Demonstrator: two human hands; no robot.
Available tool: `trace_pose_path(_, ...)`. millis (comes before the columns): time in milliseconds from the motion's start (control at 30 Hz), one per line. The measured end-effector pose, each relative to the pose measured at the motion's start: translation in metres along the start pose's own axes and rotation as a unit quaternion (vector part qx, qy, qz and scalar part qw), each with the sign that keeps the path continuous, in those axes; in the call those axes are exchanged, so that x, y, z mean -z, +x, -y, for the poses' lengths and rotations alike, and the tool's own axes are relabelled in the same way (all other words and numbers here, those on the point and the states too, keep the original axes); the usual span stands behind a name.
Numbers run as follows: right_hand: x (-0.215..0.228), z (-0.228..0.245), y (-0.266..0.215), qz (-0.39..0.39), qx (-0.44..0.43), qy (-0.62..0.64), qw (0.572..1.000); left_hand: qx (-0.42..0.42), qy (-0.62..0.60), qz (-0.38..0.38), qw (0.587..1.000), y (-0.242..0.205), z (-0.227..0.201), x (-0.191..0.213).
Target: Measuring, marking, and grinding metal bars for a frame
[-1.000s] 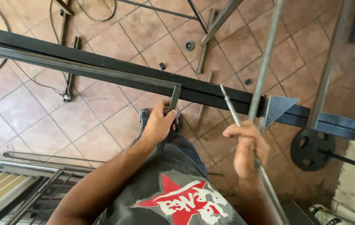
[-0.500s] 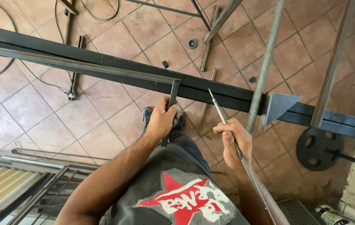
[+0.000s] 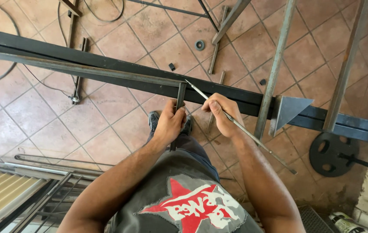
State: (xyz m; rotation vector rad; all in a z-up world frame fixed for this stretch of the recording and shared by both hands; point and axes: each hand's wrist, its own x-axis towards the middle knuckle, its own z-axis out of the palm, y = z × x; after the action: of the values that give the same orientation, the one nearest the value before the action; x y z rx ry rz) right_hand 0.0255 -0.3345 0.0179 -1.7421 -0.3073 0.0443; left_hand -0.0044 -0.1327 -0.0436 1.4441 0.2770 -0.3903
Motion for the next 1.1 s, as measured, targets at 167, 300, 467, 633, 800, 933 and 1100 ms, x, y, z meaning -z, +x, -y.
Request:
trace_pose_path(167,0.006,-0.001,0.002,0.041,-0.005,-0.002,0.999,-0.005,-0.002,0.006,1.000,0.002,0.009,-0.001)
trace_pose_path(300,0.008,0.001,0.002,0.047,-0.008,-0.003,0.999,-0.006,-0.002,0.007,1.000,0.000,0.009,0.000)
trace_pose_path(467,0.009,0.005,0.005,0.064,-0.009,-0.003,0.998,0.010,0.064,0.016,0.998,0.004,0.015,0.001)
trace_pose_path(633,0.011,0.000,0.004,0.070,-0.009,-0.009,0.997,0.040,0.105,0.002,0.994,0.003,0.009,0.004)
trace_pose_path(800,0.012,0.003,0.006,0.073,-0.007,-0.020,0.997,0.038,0.127,0.006,0.991,0.001,0.002,0.004)
trace_pose_path(933,0.013,0.009,0.006,0.079,-0.004,-0.038,0.996,0.025,0.098,0.006,0.995,0.003,0.008,0.000)
trace_pose_path(1100,0.019,0.035,0.019,0.104,-0.014,-0.078,0.991,0.014,0.098,-0.019,0.995,0.011,0.030,-0.003)
